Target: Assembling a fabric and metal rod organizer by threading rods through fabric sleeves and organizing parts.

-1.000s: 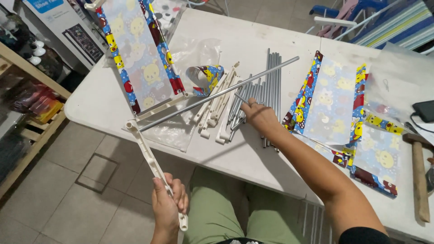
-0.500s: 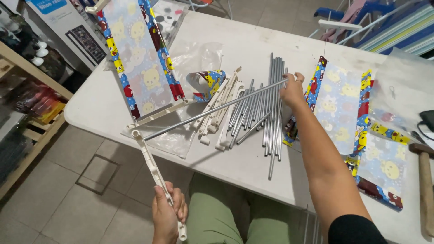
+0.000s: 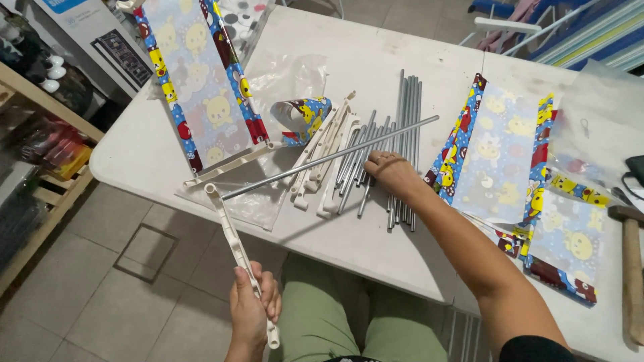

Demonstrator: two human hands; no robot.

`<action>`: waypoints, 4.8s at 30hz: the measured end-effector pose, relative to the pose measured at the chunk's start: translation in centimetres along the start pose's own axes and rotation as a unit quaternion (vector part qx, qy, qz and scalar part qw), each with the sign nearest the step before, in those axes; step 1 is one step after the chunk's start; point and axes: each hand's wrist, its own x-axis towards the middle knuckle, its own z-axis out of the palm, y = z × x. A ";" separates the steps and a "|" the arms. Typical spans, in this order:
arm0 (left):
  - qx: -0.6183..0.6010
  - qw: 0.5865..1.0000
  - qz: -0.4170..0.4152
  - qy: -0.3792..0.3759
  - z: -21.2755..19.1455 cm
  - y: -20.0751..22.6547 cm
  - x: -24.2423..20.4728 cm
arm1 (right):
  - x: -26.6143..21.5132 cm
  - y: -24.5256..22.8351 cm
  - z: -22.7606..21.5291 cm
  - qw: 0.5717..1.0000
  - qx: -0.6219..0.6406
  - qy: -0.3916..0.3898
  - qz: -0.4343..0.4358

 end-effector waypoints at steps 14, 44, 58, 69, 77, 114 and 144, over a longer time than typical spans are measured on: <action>-0.015 1.000 -0.012 -0.006 -0.7 -0.9 -0.5 | -3.7 -5.6 -1.0 0.951 0.114 -0.039 0.286; 0.220 0.925 -0.054 -0.305 5.6 -0.3 -3.8 | -20.8 -14.3 -13.4 0.869 -0.270 0.414 0.025; 0.419 0.601 0.511 -0.450 5.9 3.7 -2.0 | -24.9 -16.3 -14.9 0.887 0.453 -0.076 0.051; 0.370 0.892 0.109 -0.235 6.9 1.7 -3.7 | -23.8 -17.0 -13.0 0.941 -0.061 0.331 0.035; 0.318 0.913 0.032 -0.254 8.8 0.5 -6.5 | -21.6 -16.9 -12.5 0.919 -0.128 0.361 0.099; 0.296 0.866 0.230 -0.330 12.7 2.9 -10.7 | -22.7 -18.6 -19.3 0.869 -0.195 0.447 -0.083; 0.388 0.853 0.261 -0.230 4.9 5.2 -7.2 | -5.0 -1.6 -14.1 0.623 0.637 0.161 0.425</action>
